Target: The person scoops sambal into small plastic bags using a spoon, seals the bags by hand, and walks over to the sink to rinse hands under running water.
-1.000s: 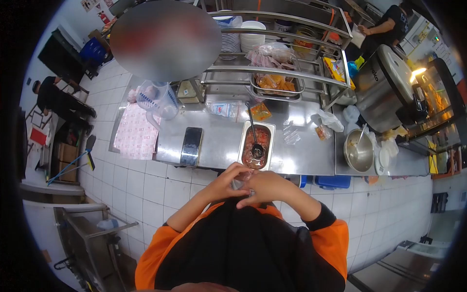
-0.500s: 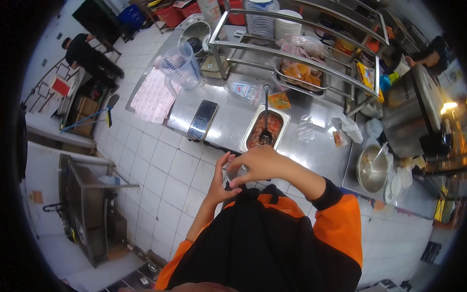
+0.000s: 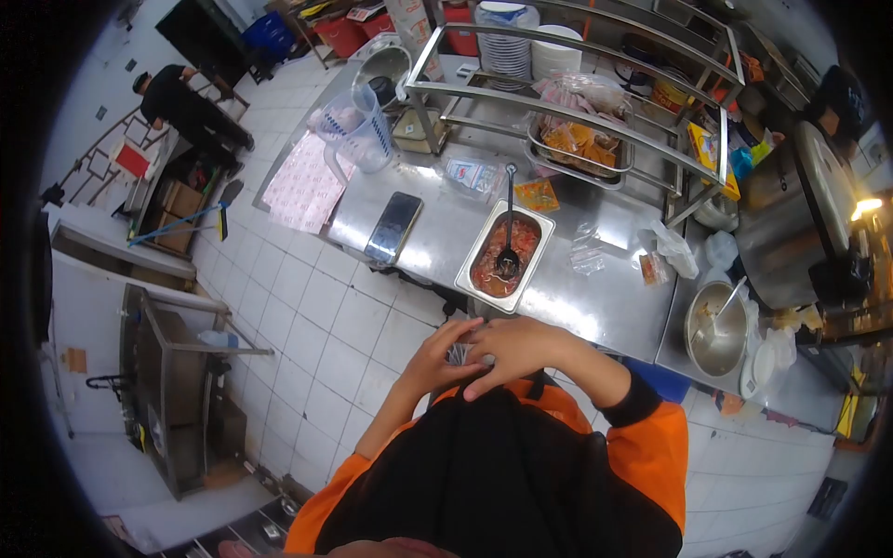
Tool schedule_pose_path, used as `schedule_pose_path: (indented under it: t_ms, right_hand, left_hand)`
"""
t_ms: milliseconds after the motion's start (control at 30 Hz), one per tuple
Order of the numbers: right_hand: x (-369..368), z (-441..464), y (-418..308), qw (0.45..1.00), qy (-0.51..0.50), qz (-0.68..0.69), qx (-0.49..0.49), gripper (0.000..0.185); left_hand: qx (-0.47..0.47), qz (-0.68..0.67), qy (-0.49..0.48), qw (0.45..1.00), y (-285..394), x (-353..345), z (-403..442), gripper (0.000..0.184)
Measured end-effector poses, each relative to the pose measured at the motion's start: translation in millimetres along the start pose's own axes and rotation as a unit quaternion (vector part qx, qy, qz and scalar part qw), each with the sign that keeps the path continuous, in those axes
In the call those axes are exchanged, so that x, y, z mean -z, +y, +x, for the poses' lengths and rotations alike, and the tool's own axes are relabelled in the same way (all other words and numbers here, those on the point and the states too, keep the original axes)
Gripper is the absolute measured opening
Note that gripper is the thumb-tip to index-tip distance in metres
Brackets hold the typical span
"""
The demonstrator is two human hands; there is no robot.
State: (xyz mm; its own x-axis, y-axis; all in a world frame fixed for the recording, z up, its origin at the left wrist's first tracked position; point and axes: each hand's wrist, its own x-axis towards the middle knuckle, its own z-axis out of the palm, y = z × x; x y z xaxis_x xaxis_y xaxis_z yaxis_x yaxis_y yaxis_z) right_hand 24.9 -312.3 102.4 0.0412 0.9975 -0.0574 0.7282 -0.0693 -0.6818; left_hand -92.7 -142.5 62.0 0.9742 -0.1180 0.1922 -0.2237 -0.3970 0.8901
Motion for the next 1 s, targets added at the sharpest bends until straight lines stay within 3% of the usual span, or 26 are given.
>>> schedule_pose_path:
  t_ms: [33,133,233,300,333,367,467,567,667,700,767,800,867,933,967,1000]
  right_hand:
    - [-2,-1,-2,0.999,0.05,-0.008,0.009,0.063]
    - [21,-1,-20,0.989,0.037,0.042,-0.139,0.05]
    - [33,2,10,0.952,0.242,0.108,-0.153,0.039]
    - [51,18,44,0.846,0.406,0.268,-0.218,0.034]
    - [57,32,69,0.83,0.507,0.081,-0.219,0.03]
    - [60,46,92,0.776,0.583,-0.111,-0.212,0.026]
    - [56,64,131,0.739,0.519,-0.207,-0.376,0.027]
    - [52,62,141,0.774,0.489,-0.193,-0.354,0.046]
    - [38,56,140,0.77,0.503,-0.177,-0.351,0.053]
    - [37,55,138,0.762,0.505,-0.182,-0.362,0.051]
    - [44,63,133,0.752,0.51,-0.188,-0.372,0.045]
    - [45,67,136,0.76,0.476,-0.195,-0.396,0.041]
    - [52,77,138,0.772,0.431,-0.209,-0.419,0.036]
    - [49,83,153,0.757,0.478,-0.206,-0.394,0.021]
    - [47,82,158,0.744,0.498,-0.162,-0.415,0.022]
    - [40,73,170,0.751,0.514,-0.173,-0.377,0.023]
  left_hand:
    - [-0.008,0.007,-0.001,1.0,-6,-1,1,0.061]
    - [0.012,-0.048,0.013,0.999,-22,-3,7,0.05]
    - [-0.007,-0.092,0.075,0.993,-44,2,11,0.046]
    - [0.001,-0.162,0.102,0.982,-51,9,14,0.044]
    - [0.002,-0.159,0.115,0.981,-52,16,16,0.044]
    - [0.002,-0.156,0.129,0.979,-55,25,18,0.045]
    - [0.015,-0.242,0.121,0.963,-57,51,18,0.05]
    - [0.008,-0.233,0.121,0.965,-65,80,18,0.055]
    - [0.032,-0.218,0.125,0.967,-63,97,20,0.061]
    - [0.016,-0.287,0.07,0.955,-56,100,24,0.063]
    - [-0.018,-0.409,-0.029,0.912,-30,105,37,0.068]
    - [-0.054,-0.507,-0.057,0.858,-1,105,47,0.072]
    - [-0.145,-0.674,-0.107,0.716,66,103,56,0.077]
    - [-0.256,-0.775,-0.167,0.553,125,116,58,0.081]
    - [-0.245,-0.782,-0.174,0.545,147,130,52,0.077]
    - [-0.234,-0.79,-0.182,0.537,168,145,47,0.073]
